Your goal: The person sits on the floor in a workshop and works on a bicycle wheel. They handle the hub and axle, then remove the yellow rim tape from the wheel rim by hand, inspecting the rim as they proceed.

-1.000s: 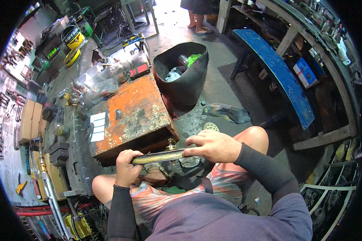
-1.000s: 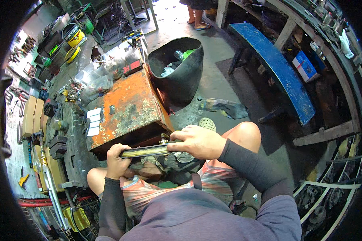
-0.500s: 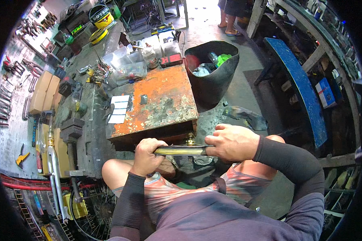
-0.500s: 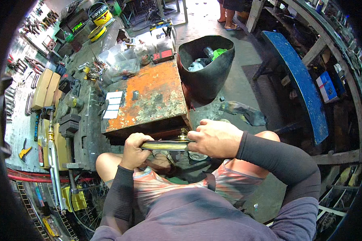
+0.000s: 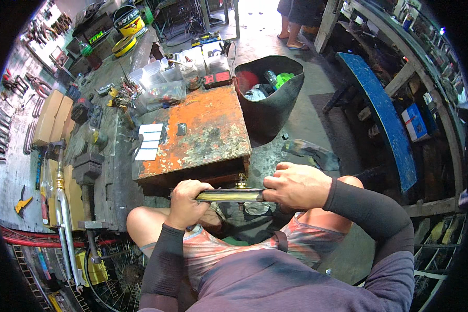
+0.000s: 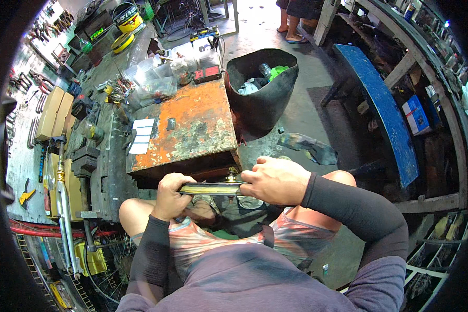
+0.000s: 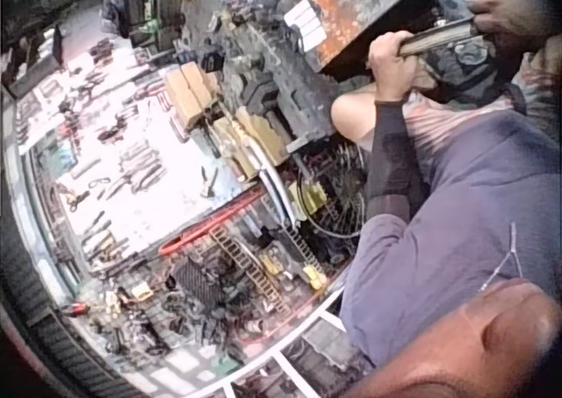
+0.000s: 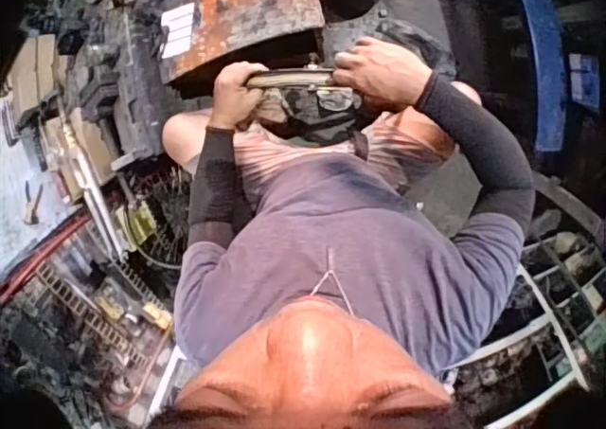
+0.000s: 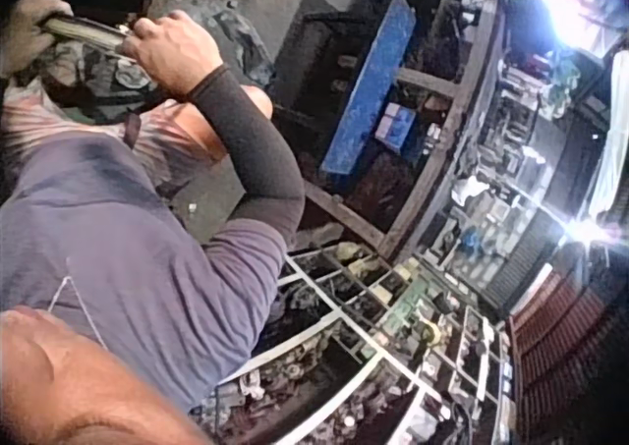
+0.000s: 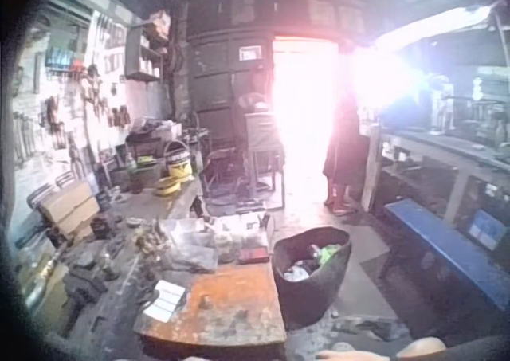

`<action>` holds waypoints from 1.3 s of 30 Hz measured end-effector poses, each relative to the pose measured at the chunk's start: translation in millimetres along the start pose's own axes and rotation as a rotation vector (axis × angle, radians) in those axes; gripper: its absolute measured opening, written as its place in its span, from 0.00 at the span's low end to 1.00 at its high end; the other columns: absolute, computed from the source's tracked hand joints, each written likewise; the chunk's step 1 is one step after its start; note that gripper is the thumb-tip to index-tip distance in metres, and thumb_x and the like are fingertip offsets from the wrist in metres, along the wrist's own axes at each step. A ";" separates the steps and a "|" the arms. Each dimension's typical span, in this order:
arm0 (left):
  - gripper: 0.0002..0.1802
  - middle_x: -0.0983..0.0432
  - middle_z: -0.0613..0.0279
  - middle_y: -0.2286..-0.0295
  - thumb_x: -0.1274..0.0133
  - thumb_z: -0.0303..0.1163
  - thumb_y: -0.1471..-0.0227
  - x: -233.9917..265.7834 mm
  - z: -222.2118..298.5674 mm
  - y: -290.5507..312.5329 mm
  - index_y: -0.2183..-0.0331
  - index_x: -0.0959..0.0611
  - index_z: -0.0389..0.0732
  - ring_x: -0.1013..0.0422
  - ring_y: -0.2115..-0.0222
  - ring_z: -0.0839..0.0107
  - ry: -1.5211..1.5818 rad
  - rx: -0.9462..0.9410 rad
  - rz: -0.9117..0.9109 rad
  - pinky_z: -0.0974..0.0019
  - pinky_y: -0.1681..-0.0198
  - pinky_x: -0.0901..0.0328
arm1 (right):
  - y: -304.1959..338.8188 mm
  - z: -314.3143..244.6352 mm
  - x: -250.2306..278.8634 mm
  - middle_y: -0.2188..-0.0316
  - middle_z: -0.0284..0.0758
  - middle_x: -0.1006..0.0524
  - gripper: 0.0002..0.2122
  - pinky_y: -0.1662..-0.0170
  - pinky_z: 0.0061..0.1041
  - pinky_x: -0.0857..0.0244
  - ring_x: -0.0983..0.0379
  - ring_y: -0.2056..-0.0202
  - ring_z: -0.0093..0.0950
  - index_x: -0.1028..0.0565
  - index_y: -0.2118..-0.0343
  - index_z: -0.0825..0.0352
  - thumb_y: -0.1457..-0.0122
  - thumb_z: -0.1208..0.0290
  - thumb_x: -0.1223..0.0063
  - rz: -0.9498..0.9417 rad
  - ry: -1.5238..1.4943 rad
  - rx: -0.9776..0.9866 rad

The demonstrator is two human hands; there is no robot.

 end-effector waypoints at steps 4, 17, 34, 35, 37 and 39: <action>0.13 0.17 0.59 0.72 0.34 0.25 0.58 0.3 2.6 -1.8 0.65 0.11 0.45 0.20 0.67 0.52 -0.006 0.000 -0.004 0.53 0.57 0.28 | 2.0 1.6 -2.1 0.58 0.32 0.22 0.13 0.41 0.38 0.27 0.19 0.53 0.32 0.20 0.53 0.59 0.38 0.61 0.38 0.013 -0.018 0.003; 0.12 0.17 0.59 0.72 0.34 0.25 0.58 -2.0 5.0 -4.9 0.66 0.11 0.45 0.20 0.67 0.52 0.004 0.002 -0.006 0.52 0.58 0.28 | 10.1 4.4 -7.1 0.59 0.33 0.21 0.09 0.47 0.38 0.24 0.17 0.56 0.35 0.19 0.54 0.56 0.35 0.65 0.42 0.081 -0.099 -0.041; 0.11 0.17 0.58 0.72 0.34 0.24 0.57 -0.8 -1.7 -6.7 0.67 0.11 0.44 0.20 0.67 0.51 0.009 0.025 0.006 0.52 0.58 0.28 | 31.9 20.2 -19.9 0.48 0.37 0.22 0.30 0.39 0.39 0.27 0.20 0.50 0.42 0.21 0.38 0.53 0.48 0.69 0.31 0.276 -0.412 -0.062; 0.11 0.17 0.58 0.72 0.34 0.24 0.57 -0.6 -1.2 -7.1 0.67 0.11 0.43 0.20 0.67 0.51 0.014 0.031 0.006 0.52 0.58 0.28 | 32.6 19.4 -20.2 0.48 0.37 0.22 0.30 0.40 0.39 0.27 0.20 0.50 0.41 0.21 0.37 0.52 0.48 0.69 0.31 0.267 -0.333 -0.042; 0.11 0.17 0.58 0.72 0.34 0.23 0.57 -1.8 -1.5 -7.8 0.67 0.11 0.43 0.20 0.67 0.52 0.021 0.037 0.006 0.53 0.58 0.28 | 31.8 19.0 -20.2 0.47 0.37 0.22 0.31 0.40 0.39 0.27 0.20 0.49 0.40 0.21 0.36 0.51 0.47 0.67 0.31 0.248 -0.175 -0.003; 0.11 0.17 0.58 0.72 0.34 0.23 0.57 -2.6 -2.4 -7.6 0.67 0.11 0.43 0.20 0.67 0.52 0.020 0.035 0.000 0.53 0.58 0.28 | 28.7 23.5 -20.7 0.46 0.35 0.24 0.27 0.39 0.39 0.27 0.20 0.48 0.34 0.20 0.38 0.53 0.42 0.62 0.34 0.210 -0.094 0.027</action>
Point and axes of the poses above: each hand's wrist, its own y-axis away from the middle knuckle, its own x-axis out of the back of the hand, z = x × y, the point moved 1 cm from there along -y, towards the middle knuckle
